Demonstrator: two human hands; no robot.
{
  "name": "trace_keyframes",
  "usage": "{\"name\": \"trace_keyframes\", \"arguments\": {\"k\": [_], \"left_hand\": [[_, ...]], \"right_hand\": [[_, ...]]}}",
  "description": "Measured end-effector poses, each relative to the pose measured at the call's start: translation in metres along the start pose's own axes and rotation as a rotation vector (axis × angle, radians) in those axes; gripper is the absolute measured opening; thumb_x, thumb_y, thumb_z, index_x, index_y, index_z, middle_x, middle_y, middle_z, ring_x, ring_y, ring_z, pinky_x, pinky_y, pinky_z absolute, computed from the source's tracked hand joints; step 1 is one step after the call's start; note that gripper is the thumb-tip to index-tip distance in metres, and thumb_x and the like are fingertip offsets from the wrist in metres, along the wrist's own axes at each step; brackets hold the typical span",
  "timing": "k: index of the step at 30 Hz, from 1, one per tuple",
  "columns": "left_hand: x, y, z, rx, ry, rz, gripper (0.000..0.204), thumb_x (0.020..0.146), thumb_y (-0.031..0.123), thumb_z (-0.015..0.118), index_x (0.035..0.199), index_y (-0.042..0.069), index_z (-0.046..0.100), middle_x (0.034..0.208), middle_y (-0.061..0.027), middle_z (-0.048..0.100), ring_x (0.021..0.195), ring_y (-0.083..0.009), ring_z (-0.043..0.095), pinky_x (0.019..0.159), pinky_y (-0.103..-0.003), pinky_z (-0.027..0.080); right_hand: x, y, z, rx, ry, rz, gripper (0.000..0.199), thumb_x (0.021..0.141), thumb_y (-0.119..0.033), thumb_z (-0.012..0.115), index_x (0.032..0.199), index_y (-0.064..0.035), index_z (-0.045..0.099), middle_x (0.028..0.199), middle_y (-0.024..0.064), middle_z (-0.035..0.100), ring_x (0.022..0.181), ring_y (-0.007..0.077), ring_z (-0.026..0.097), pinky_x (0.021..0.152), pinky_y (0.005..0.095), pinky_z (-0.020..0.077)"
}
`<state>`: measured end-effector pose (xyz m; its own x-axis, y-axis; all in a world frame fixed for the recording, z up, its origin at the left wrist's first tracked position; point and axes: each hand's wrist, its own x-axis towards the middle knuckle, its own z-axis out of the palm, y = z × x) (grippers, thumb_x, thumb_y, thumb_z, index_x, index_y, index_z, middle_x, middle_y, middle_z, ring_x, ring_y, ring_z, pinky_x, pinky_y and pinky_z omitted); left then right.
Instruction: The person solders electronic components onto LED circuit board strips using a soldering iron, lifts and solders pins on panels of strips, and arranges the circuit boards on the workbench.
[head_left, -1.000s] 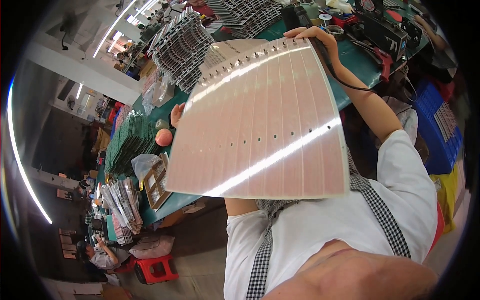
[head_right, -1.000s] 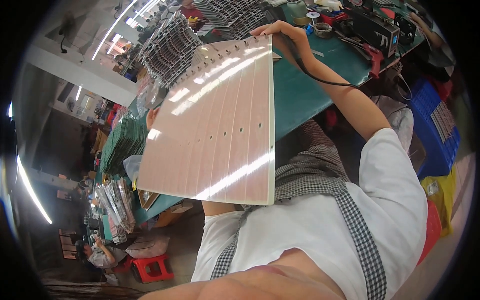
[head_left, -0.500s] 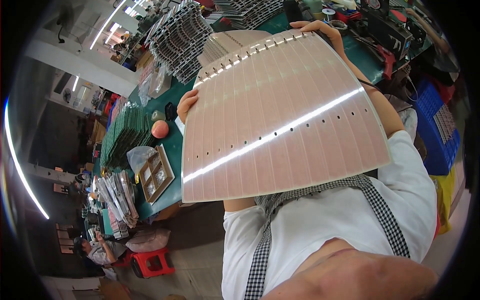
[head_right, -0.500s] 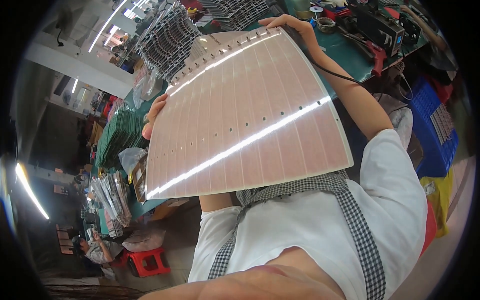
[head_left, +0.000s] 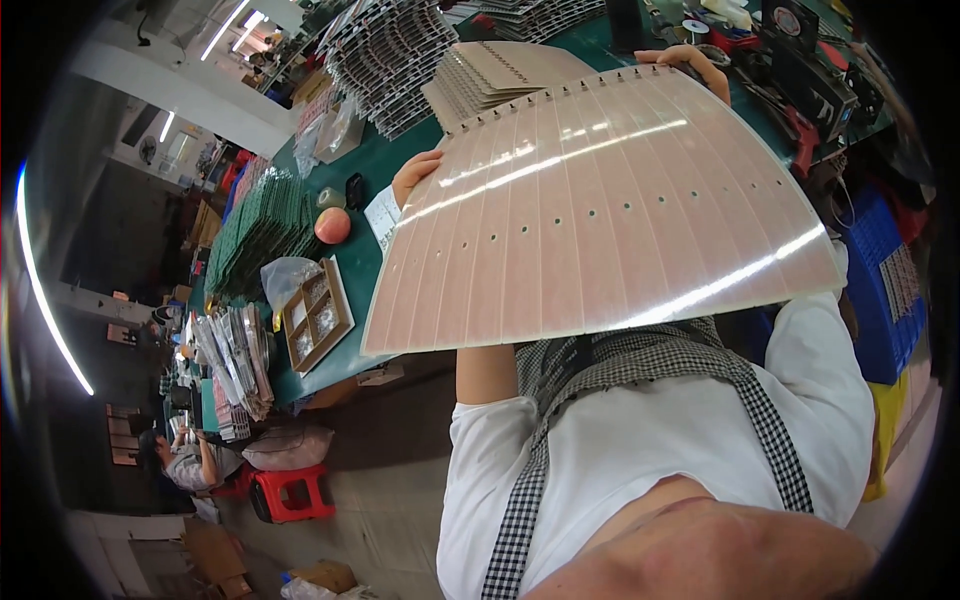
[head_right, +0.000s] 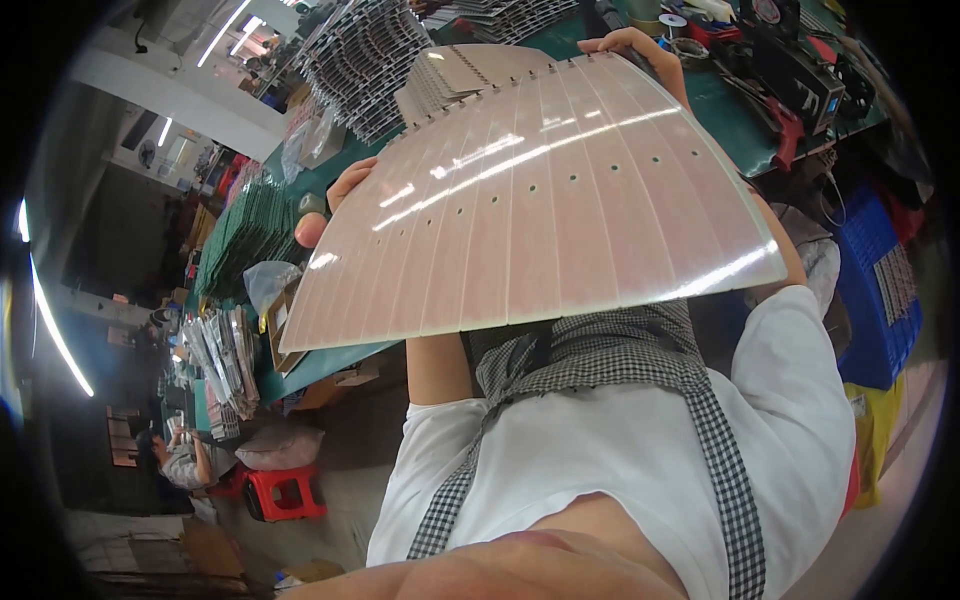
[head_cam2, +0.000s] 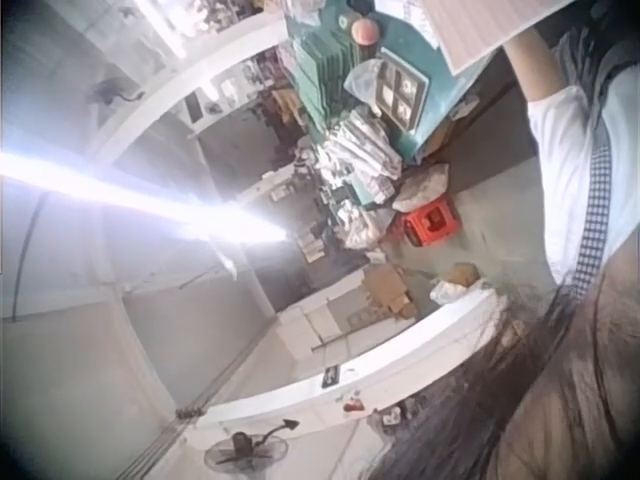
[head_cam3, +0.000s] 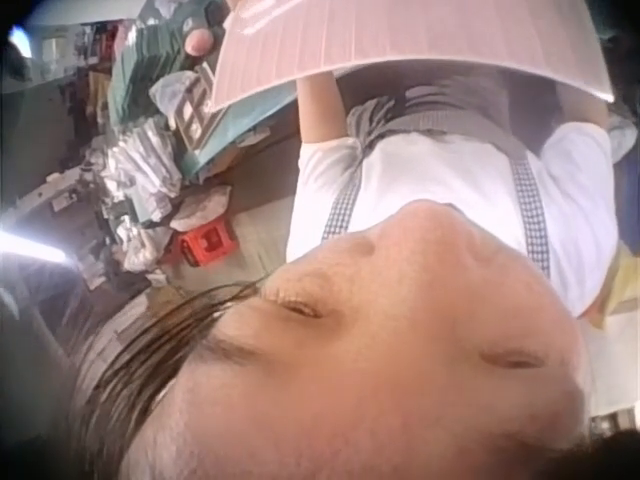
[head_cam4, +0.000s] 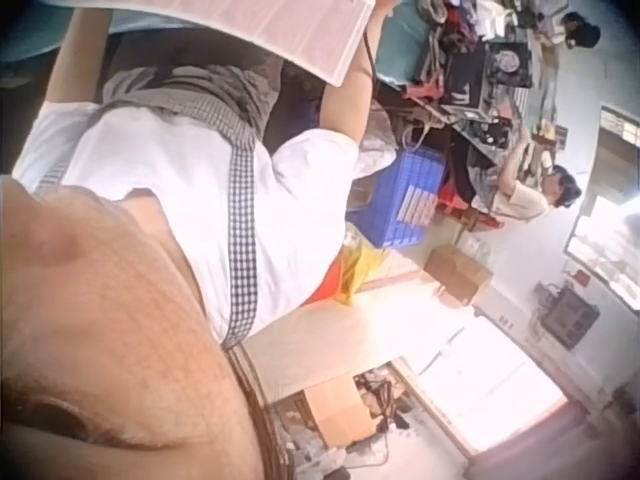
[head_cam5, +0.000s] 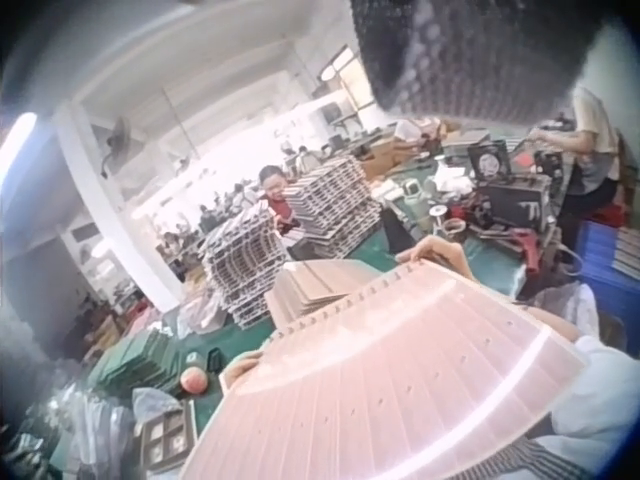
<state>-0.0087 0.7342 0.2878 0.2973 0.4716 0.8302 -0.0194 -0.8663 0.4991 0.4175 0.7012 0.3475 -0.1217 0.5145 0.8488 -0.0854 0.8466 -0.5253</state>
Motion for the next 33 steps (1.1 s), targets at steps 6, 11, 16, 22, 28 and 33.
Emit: {"name": "trace_keyframes", "arguments": {"k": [6, 11, 16, 22, 28, 33], "left_hand": [[-0.011, 0.054, 0.097, 0.255, 0.204, 0.026, 0.024, 0.076, 0.013, 0.066, 0.091, -0.003, 0.058, 0.102, -0.0176, 0.057, 0.089, -0.0232, 0.059, 0.080, -0.031, 0.048], [0.032, 0.067, 0.067, -0.012, 0.024, -0.164, 0.027, 0.070, 0.010, 0.072, 0.092, 0.001, 0.059, 0.100, -0.0156, 0.058, 0.091, -0.0248, 0.057, 0.081, -0.034, 0.046], [0.021, 0.073, 0.081, 0.100, 0.249, -0.051, 0.027, 0.071, 0.008, 0.071, 0.092, 0.001, 0.056, 0.097, -0.0125, 0.057, 0.090, -0.0215, 0.056, 0.081, -0.030, 0.045], [0.027, 0.127, 0.130, 0.307, 0.557, -0.098, 0.023, 0.072, -0.001, 0.067, 0.092, -0.002, 0.056, 0.088, -0.0087, 0.059, 0.074, -0.0144, 0.055, 0.066, -0.023, 0.045], [0.018, 0.169, 0.133, 0.266, 0.431, -0.472, 0.018, 0.078, 0.002, 0.065, 0.094, 0.000, 0.056, 0.074, -0.0004, 0.054, 0.055, -0.0055, 0.043, 0.047, -0.017, 0.034], [0.004, 0.169, 0.134, -0.136, 0.343, -0.698, 0.012, 0.084, 0.005, 0.058, 0.094, 0.001, 0.052, 0.069, 0.0002, 0.053, 0.048, -0.0027, 0.038, 0.041, -0.016, 0.027]], "right_hand": [[-0.017, -0.005, -0.018, -0.013, 0.066, 0.029, 0.027, 0.080, -0.010, 0.062, 0.103, 0.0007, 0.052, 0.105, 0.0186, 0.060, 0.095, 0.0146, 0.057, 0.083, 0.0265, 0.0444], [-0.027, 0.004, -0.023, -0.013, 0.083, 0.059, 0.025, 0.083, -0.008, 0.058, 0.104, 0.0025, 0.050, 0.105, 0.0196, 0.060, 0.098, 0.0164, 0.057, 0.087, 0.0295, 0.0436], [-0.030, -0.002, -0.017, 0.018, 0.114, 0.087, 0.024, 0.084, -0.010, 0.058, 0.103, 0.0029, 0.050, 0.102, 0.0191, 0.061, 0.095, 0.0169, 0.058, 0.087, 0.0290, 0.0436], [-0.055, -0.014, -0.019, -0.064, 0.229, 0.179, 0.020, 0.081, -0.002, 0.061, 0.095, -0.0015, 0.047, 0.084, 0.0090, 0.063, 0.081, 0.0127, 0.060, 0.075, 0.0250, 0.0478], [-0.099, -0.057, -0.017, -0.233, 0.278, 0.084, 0.037, 0.072, 0.010, 0.067, 0.096, -0.0057, 0.043, 0.080, 0.0040, 0.061, 0.073, 0.0090, 0.060, 0.065, 0.0204, 0.0477], [-0.131, -0.080, -0.016, -0.200, 0.319, 0.288, 0.041, 0.071, 0.011, 0.067, 0.096, -0.0077, 0.040, 0.078, 0.0018, 0.055, 0.066, 0.0045, 0.052, 0.059, 0.0173, 0.0422]]}}
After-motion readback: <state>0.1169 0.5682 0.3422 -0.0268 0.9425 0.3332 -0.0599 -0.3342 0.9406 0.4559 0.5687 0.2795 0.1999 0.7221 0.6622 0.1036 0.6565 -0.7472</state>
